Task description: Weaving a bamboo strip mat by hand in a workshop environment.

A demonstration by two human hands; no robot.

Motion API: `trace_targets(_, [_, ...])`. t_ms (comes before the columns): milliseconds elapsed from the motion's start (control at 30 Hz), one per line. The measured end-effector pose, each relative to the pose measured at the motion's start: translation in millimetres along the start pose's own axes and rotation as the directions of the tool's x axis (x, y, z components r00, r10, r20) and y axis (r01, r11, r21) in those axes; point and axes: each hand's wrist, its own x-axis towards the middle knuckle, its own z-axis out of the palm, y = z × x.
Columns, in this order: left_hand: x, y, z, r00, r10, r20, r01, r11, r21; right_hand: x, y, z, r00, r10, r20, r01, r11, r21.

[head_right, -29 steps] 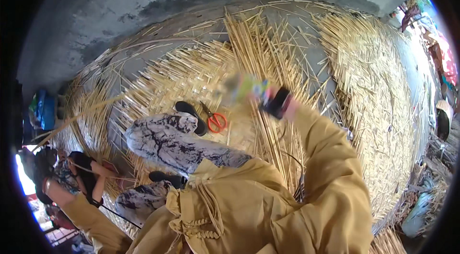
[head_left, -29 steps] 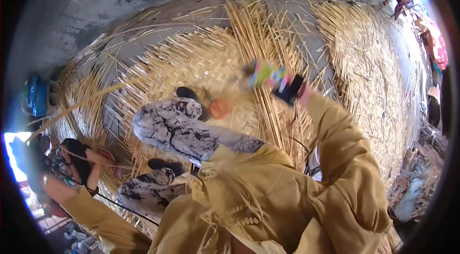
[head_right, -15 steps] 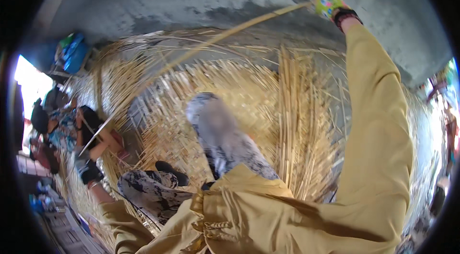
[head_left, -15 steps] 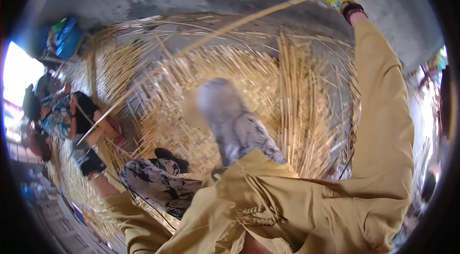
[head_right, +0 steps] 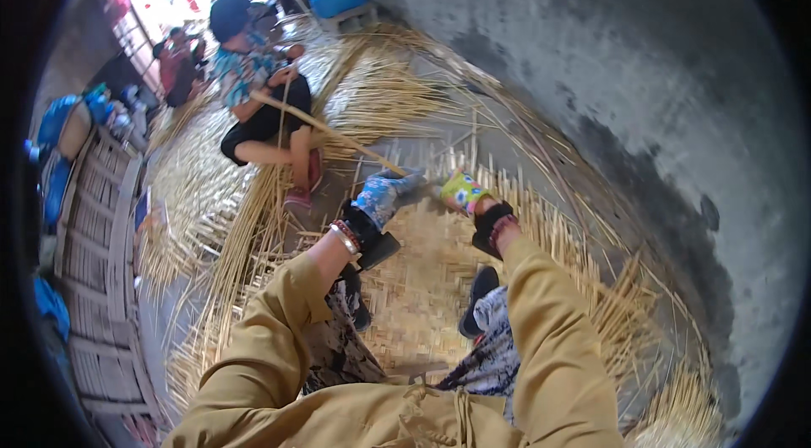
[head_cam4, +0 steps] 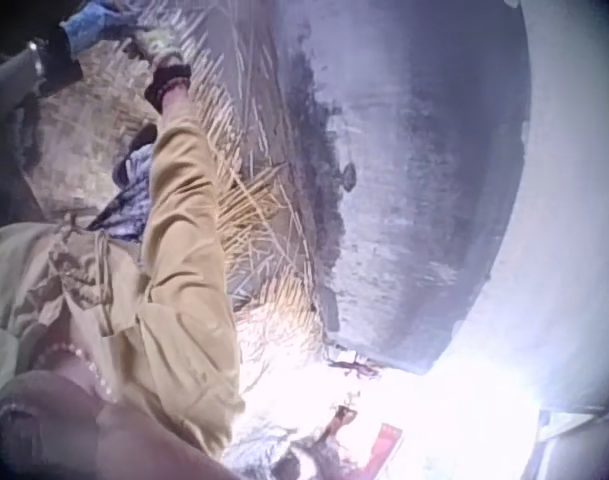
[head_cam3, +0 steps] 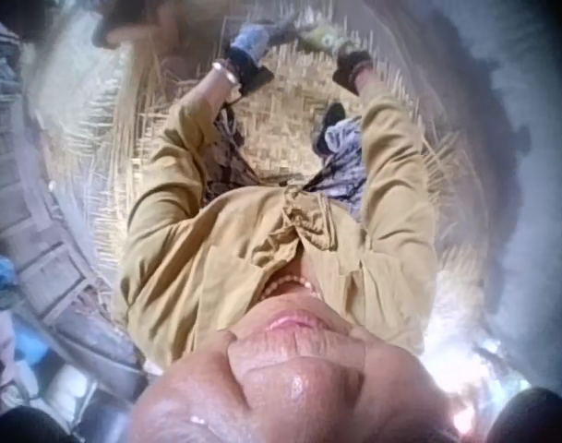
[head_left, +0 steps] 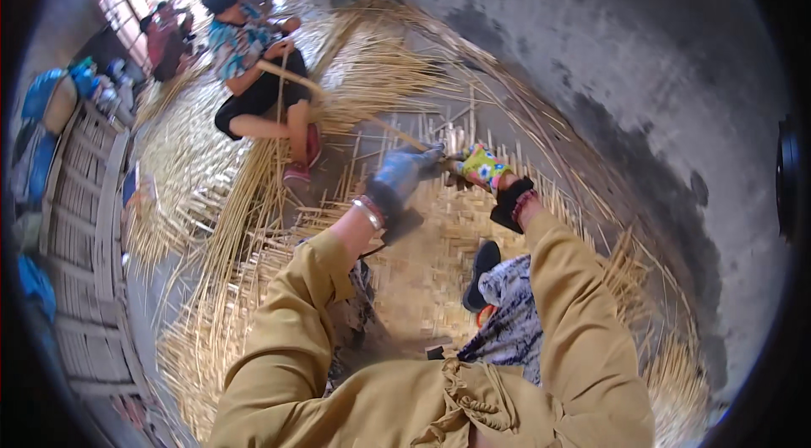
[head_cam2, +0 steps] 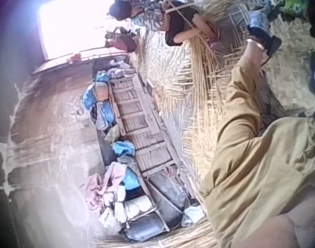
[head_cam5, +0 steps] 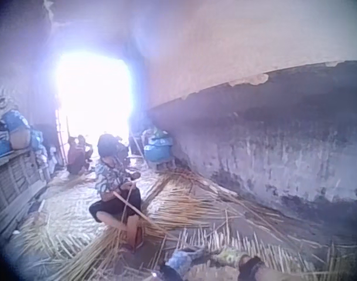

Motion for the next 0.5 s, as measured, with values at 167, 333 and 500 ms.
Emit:
trace_targets(167, [9,44,-49,0.975,0.089,-0.206,-0.100,0.994,-0.042,-11,18,12,0.990,-0.116,0.076,0.037,0.748,0.662])
trace_targets(333, [9,59,-60,0.932,0.185,-0.311,-0.147,0.979,0.142,1,-10,13,0.969,0.142,0.203,-0.245,0.663,0.707])
trace_targets(500, [9,54,-47,0.970,0.155,-0.188,-0.138,0.985,0.103,18,-52,10,0.989,0.137,0.051,-0.134,0.705,0.696])
